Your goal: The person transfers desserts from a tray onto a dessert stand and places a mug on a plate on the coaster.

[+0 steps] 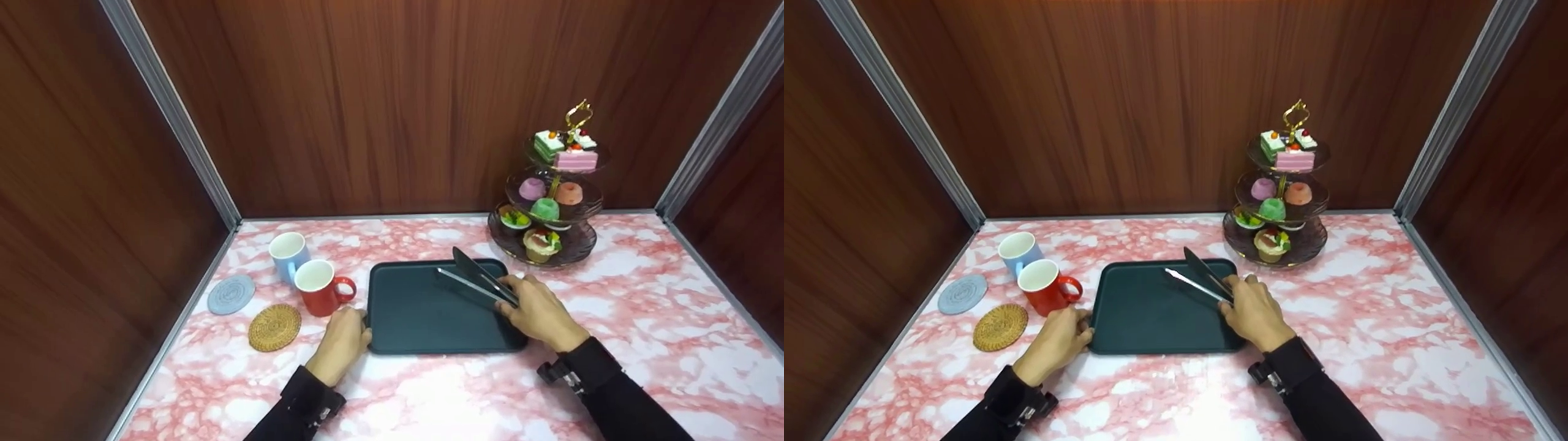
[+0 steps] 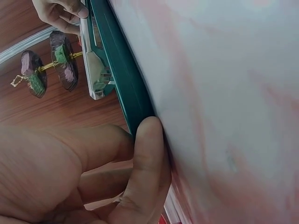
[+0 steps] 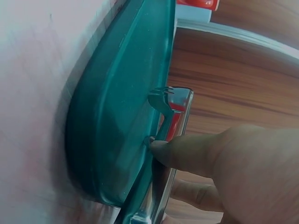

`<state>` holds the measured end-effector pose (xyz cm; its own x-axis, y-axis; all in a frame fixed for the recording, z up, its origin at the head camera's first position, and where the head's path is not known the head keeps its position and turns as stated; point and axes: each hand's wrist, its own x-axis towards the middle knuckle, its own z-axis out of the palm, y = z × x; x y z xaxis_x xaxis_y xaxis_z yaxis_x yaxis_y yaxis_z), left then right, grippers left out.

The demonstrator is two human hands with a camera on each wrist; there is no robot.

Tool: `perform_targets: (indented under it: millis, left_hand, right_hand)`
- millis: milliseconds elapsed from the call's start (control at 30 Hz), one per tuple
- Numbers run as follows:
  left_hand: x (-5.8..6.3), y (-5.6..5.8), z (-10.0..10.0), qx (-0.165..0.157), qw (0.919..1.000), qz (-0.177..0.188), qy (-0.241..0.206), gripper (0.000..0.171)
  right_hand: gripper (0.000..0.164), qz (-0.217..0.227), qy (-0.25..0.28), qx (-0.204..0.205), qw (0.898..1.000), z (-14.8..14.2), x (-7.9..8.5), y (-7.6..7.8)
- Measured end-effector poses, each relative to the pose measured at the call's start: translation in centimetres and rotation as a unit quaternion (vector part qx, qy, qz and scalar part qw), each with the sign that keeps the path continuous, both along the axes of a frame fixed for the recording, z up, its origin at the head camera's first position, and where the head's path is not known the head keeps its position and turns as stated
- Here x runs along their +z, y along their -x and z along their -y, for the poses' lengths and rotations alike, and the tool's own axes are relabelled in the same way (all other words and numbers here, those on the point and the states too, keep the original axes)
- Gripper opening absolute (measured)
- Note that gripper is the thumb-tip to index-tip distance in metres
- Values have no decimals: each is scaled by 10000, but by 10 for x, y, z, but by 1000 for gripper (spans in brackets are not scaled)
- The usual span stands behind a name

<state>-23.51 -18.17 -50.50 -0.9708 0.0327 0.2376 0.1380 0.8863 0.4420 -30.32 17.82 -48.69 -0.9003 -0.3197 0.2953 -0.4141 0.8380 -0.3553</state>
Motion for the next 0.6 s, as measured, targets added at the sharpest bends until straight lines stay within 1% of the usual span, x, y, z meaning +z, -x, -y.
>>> perform_targets:
  millis: [167, 300, 433, 600]
  left_hand:
    - [-2, -1, 2, 3, 10000, 6, -46, 9]
    - [-1, -2, 1, 38, 10000, 23, -53, 8]
    - [0, 0, 0, -15, 10000, -18, -47, 8]
    - [1, 1, 0, -41, 9999, 8, -159, 6]
  right_hand:
    - [46, -16, -33, -14, 10000, 2, -3, -1]
    - [46, -56, -103, -9, 9999, 3, -3, 0]
    - [47, -77, -115, -27, 9999, 1, -3, 0]
    - [50, -28, -93, -3, 10000, 0, -1, 1]
